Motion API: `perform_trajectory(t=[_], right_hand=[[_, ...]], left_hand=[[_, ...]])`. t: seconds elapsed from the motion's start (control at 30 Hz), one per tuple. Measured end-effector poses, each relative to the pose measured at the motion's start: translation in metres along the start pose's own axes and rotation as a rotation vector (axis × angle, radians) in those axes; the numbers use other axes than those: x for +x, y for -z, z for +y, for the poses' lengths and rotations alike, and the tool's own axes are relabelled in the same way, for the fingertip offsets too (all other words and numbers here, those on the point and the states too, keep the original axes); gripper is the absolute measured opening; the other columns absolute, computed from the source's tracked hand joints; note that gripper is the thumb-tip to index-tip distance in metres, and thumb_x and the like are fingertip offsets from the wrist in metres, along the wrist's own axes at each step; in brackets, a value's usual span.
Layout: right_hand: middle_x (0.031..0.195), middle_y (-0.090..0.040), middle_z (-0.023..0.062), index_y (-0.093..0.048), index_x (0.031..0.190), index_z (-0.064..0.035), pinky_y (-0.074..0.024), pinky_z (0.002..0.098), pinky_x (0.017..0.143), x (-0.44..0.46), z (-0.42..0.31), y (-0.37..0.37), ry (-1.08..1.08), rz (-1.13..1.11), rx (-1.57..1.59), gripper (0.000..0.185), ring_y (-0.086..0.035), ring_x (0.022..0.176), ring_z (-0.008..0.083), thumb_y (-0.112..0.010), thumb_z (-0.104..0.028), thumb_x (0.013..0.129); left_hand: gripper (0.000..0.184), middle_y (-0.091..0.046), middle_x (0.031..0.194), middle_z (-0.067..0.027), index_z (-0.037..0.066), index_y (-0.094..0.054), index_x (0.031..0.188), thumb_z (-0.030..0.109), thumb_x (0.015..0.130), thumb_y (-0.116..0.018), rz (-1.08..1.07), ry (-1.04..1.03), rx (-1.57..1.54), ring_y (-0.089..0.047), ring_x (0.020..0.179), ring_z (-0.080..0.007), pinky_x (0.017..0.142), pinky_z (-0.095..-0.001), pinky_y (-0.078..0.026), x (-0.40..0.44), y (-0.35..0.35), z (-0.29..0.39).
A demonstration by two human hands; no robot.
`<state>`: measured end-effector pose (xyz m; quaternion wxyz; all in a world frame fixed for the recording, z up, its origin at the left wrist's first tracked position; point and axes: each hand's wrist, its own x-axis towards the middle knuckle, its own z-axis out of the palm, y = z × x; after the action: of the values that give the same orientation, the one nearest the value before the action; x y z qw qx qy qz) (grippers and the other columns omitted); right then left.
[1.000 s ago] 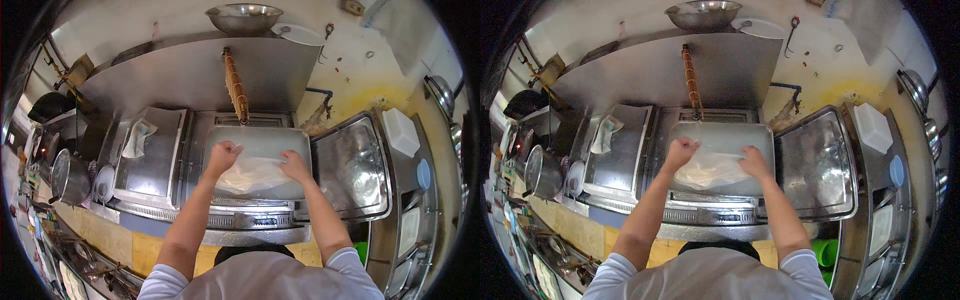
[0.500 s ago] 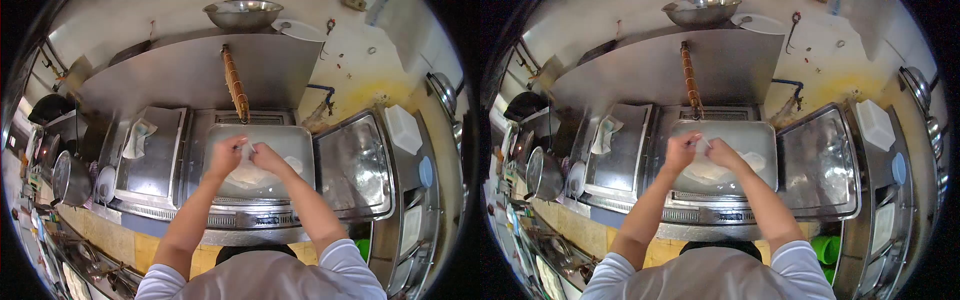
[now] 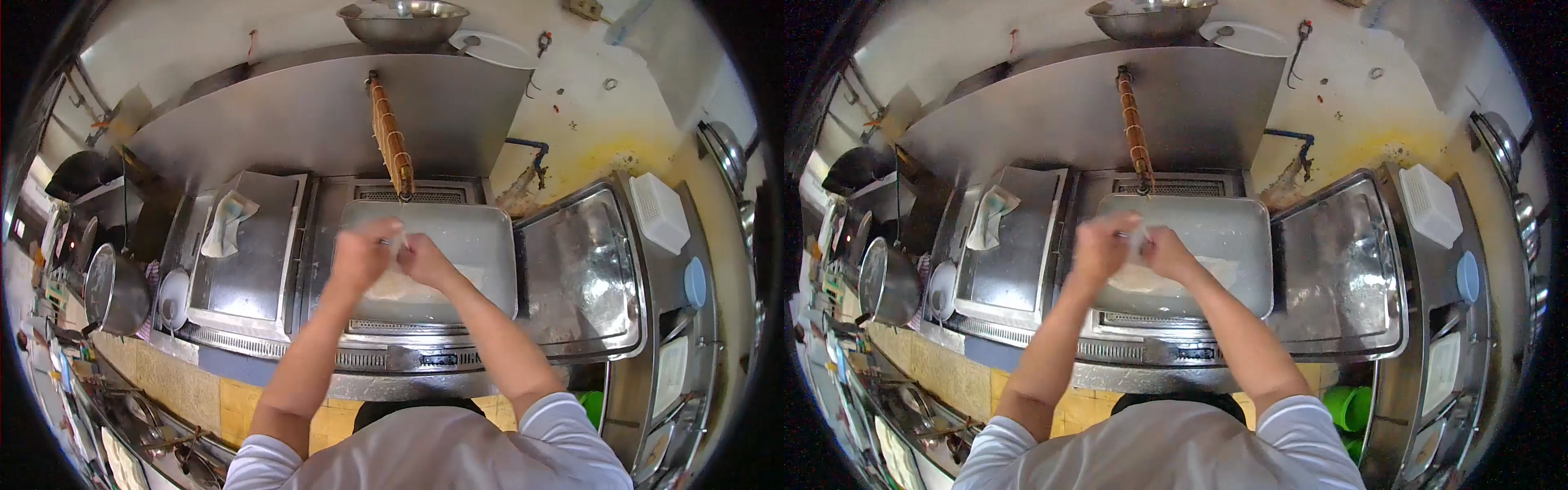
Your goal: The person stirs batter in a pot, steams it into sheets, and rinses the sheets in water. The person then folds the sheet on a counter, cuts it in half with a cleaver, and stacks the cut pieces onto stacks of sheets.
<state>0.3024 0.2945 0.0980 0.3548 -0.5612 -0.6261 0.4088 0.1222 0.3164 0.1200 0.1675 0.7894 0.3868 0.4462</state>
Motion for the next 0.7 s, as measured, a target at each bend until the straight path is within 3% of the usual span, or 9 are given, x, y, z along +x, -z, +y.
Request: perform_trajectory(t=[0.07,0.13,0.2,0.3,0.37,0.47,0.53,0.6,0.7], right_hand=[[0.096,-0.075,0.0206,-0.072,0.103,0.0025,-0.0549,0.0417,0.088,-0.005,0.063,0.012,-0.212,0.007,-0.183,0.026,-0.071,0.098,0.0333,-0.058,-0.003,0.082],[0.106,-0.070,0.0265,-0.070,0.114,0.0016,-0.0537,0.0398,0.090,-0.014,0.163,0.065,-0.143,0.045,-0.492,0.032,-0.070,0.105,0.0294,-0.059,-0.008,0.085],[0.105,-0.071,0.0260,-0.069,0.115,0.0024,-0.0539,0.0409,0.091,-0.024,0.169,0.090,-0.205,-0.003,-0.718,0.033,-0.070,0.105,0.0300,-0.060,-0.008,0.085],[0.105,-0.070,0.0257,-0.069,0.115,0.0022,-0.0538,0.0397,0.092,-0.010,0.104,0.058,-0.004,0.051,-0.416,0.033,-0.070,0.105,0.0301,-0.058,-0.005,0.085],[0.097,-0.070,0.0253,-0.069,0.108,0.0023,-0.0546,0.0405,0.087,0.000,0.027,0.010,0.393,0.137,0.036,0.027,-0.070,0.098,0.0306,-0.057,-0.003,0.084],[0.109,-0.071,0.0270,-0.069,0.110,0.0029,-0.0540,0.0474,0.091,-0.007,0.020,-0.006,0.032,-0.124,-0.104,0.028,-0.069,0.101,0.0407,-0.057,-0.006,0.086],[0.106,-0.070,0.0284,-0.068,0.103,0.0049,-0.0537,0.0506,0.087,-0.010,0.131,0.016,0.047,0.118,-0.332,0.023,-0.068,0.097,0.0419,-0.058,-0.006,0.086],[0.108,-0.070,0.0287,-0.068,0.098,0.0038,-0.0536,0.0503,0.088,-0.034,0.157,0.062,-0.125,0.172,-0.400,0.018,-0.068,0.099,0.0425,-0.058,-0.008,0.088],[0.085,-0.070,0.0200,-0.068,0.088,-0.0005,-0.0537,0.0512,0.080,-0.063,0.166,0.063,0.284,0.422,-0.719,0.012,-0.067,0.082,0.0422,-0.058,-0.006,0.086]], left_hand=[[0.039,-0.076,0.101,-0.0158,0.004,-0.077,0.104,-0.012,0.074,-0.059,0.129,0.120,-0.053,-0.075,0.096,-0.0244,0.083,-0.0337,-0.058,0.007,0.055,-0.006],[0.033,-0.077,0.098,-0.0160,0.001,-0.077,0.102,-0.014,0.080,-0.057,0.255,0.354,0.033,-0.075,0.090,-0.0246,0.082,-0.0321,-0.058,0.009,0.093,-0.016],[0.028,-0.076,0.098,-0.0169,0.002,-0.076,0.102,-0.010,0.082,-0.062,0.284,0.184,0.077,-0.076,0.088,-0.0260,0.081,-0.0332,-0.058,-0.016,0.072,-0.053],[0.027,-0.076,0.100,-0.0172,0.005,-0.076,0.100,-0.007,0.080,-0.065,0.128,0.111,-0.005,-0.075,0.087,-0.0311,0.079,-0.0378,-0.060,-0.022,0.019,-0.033],[0.033,-0.076,0.101,-0.0152,0.005,-0.076,0.101,-0.011,0.075,-0.062,0.011,0.009,-0.003,-0.074,0.089,-0.0305,0.080,-0.0382,-0.060,-0.018,0.000,-0.007],[0.043,-0.077,0.101,-0.0134,0.004,-0.075,0.104,-0.016,0.070,-0.057,-0.058,0.029,0.012,-0.075,0.093,-0.0269,0.082,-0.0366,-0.059,-0.006,0.017,0.007],[0.030,-0.075,0.096,-0.0157,0.007,-0.076,0.096,-0.008,0.074,-0.063,0.219,-0.042,0.093,-0.073,0.086,-0.0353,0.075,-0.0412,-0.059,-0.002,0.056,-0.027],[0.024,-0.074,0.092,-0.0149,0.007,-0.077,0.093,-0.005,0.075,-0.066,0.194,0.304,0.113,-0.072,0.085,-0.0356,0.076,-0.0428,-0.058,-0.017,0.073,-0.033],[0.013,-0.073,0.093,-0.0155,0.006,-0.077,0.091,0.003,0.079,-0.071,0.017,0.440,0.271,-0.070,0.091,-0.0345,0.080,-0.0431,-0.057,-0.075,0.029,-0.067]])
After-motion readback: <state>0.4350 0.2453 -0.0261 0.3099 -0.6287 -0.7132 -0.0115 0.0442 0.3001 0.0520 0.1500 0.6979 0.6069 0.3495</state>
